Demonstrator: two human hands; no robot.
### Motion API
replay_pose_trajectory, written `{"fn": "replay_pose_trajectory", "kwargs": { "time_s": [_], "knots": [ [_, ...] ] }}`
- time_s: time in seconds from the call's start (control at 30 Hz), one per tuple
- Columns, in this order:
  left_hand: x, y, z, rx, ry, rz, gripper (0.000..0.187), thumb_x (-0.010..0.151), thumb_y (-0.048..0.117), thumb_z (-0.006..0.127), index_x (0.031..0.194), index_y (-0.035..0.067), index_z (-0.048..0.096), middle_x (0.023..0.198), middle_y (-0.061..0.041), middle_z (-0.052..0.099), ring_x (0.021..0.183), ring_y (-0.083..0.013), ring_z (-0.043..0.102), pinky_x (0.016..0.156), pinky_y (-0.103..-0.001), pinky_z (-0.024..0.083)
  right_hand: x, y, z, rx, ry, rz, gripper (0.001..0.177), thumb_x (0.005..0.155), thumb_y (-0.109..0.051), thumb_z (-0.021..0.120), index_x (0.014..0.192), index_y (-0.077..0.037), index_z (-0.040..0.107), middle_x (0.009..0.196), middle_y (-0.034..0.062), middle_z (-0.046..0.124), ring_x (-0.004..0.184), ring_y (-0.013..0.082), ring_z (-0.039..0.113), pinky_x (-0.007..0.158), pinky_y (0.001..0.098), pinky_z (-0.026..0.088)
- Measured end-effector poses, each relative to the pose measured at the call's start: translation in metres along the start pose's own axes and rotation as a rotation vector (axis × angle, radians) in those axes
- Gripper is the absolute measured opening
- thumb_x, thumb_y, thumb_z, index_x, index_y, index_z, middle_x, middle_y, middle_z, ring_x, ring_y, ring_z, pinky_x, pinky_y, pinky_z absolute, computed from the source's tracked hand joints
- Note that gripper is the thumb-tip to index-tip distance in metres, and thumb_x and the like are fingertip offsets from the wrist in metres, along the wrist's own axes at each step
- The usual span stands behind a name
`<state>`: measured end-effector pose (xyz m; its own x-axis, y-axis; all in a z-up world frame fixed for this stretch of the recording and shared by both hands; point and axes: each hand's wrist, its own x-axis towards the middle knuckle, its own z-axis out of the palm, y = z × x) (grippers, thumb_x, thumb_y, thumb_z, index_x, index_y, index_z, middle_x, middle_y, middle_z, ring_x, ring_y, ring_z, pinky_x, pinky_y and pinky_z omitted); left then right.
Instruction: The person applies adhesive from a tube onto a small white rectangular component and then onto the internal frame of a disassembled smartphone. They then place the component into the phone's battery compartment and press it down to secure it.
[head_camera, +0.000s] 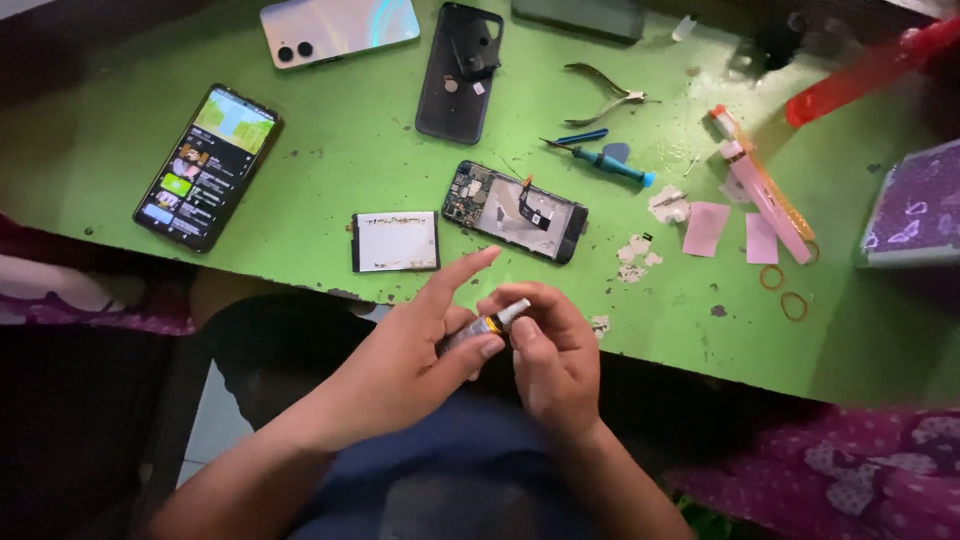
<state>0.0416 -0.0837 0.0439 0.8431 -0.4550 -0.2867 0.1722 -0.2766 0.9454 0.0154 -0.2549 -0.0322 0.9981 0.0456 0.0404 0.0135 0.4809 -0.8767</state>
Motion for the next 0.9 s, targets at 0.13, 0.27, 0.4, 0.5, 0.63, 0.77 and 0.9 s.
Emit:
{"fn": "replay_pose_trajectory", "kwargs": {
  "time_s": [0.13, 0.27, 0.4, 0.5, 0.63, 0.77, 0.9],
  "knots": [
    [0.006, -0.021, 0.014, -0.168, 0.012, 0.108, 0.072, 0.1, 0.017, 0.057, 0.162, 0.014, 0.021, 0.07, -0.007, 0.059, 0.066, -0.015, 0.058, 0.068, -0.028, 0.049, 0.005, 0.006, -0.009, -0.052, 0.081, -0.007, 0.02, 0.097, -0.006, 0.071, 0.116, -0.001, 0.071, 0.1, 0.0111, 0.063, 0.089, 0.019, 0.06, 0.078, 0.0307, 0.051],
    [0.011, -0.024, 0.017, -0.131, 0.058, 0.117, 0.068, 0.101, 0.022, 0.056, 0.161, 0.012, 0.026, 0.067, -0.004, 0.057, 0.063, -0.0126, 0.057, 0.068, -0.027, 0.048, 0.007, 0.008, -0.013, 0.143, 0.201, 0.121, 0.027, 0.095, 0.0, 0.069, 0.122, 0.001, 0.069, 0.102, 0.0188, 0.074, 0.091, 0.0245, 0.07, 0.081, 0.0358, 0.059],
    [0.01, -0.025, 0.019, -0.108, 0.065, 0.094, 0.064, 0.101, 0.025, 0.054, 0.16, 0.013, 0.031, 0.069, -0.002, 0.06, 0.066, -0.012, 0.057, 0.068, -0.027, 0.047, 0.007, 0.0, -0.004, 0.029, 0.258, 0.132, 0.03, 0.098, -0.002, 0.063, 0.127, 0.007, 0.066, 0.104, 0.0209, 0.075, 0.095, 0.0275, 0.071, 0.087, 0.0374, 0.061],
    [0.009, -0.029, 0.019, -0.081, 0.075, 0.095, 0.065, 0.101, 0.026, 0.055, 0.16, 0.013, 0.029, 0.067, -0.001, 0.062, 0.062, -0.0114, 0.057, 0.069, -0.027, 0.048, 0.008, -0.005, -0.003, -0.105, 0.186, 0.04, 0.018, 0.096, -0.002, 0.067, 0.114, -0.002, 0.069, 0.102, 0.0232, 0.077, 0.098, 0.0272, 0.077, 0.086, 0.0379, 0.063],
    [0.009, -0.03, 0.021, -0.131, 0.073, 0.112, 0.066, 0.102, 0.023, 0.054, 0.161, 0.012, 0.028, 0.066, -0.002, 0.058, 0.063, -0.0107, 0.056, 0.071, -0.026, 0.048, 0.006, 0.0, -0.004, -0.134, 0.161, 0.016, 0.017, 0.098, 0.001, 0.065, 0.114, -0.002, 0.068, 0.106, 0.02, 0.077, 0.1, 0.0249, 0.076, 0.091, 0.0364, 0.064],
    [0.008, -0.025, 0.021, -0.155, 0.063, 0.101, 0.068, 0.101, 0.023, 0.054, 0.161, 0.011, 0.025, 0.067, -0.003, 0.061, 0.061, -0.0112, 0.055, 0.067, -0.027, 0.047, 0.007, 0.002, -0.006, -0.043, 0.184, -0.022, 0.013, 0.098, 0.001, 0.066, 0.11, -0.002, 0.068, 0.102, 0.0207, 0.076, 0.098, 0.0257, 0.075, 0.088, 0.0363, 0.061],
    [0.008, -0.024, 0.021, -0.128, 0.072, 0.1, 0.07, 0.101, 0.025, 0.055, 0.161, 0.008, 0.024, 0.066, 0.0, 0.062, 0.063, -0.0104, 0.058, 0.071, -0.027, 0.048, 0.01, 0.003, -0.002, 0.024, 0.259, -0.072, 0.011, 0.097, 0.003, 0.064, 0.107, -0.001, 0.067, 0.099, 0.0219, 0.075, 0.094, 0.0283, 0.074, 0.086, 0.0392, 0.062]
  ]
}}
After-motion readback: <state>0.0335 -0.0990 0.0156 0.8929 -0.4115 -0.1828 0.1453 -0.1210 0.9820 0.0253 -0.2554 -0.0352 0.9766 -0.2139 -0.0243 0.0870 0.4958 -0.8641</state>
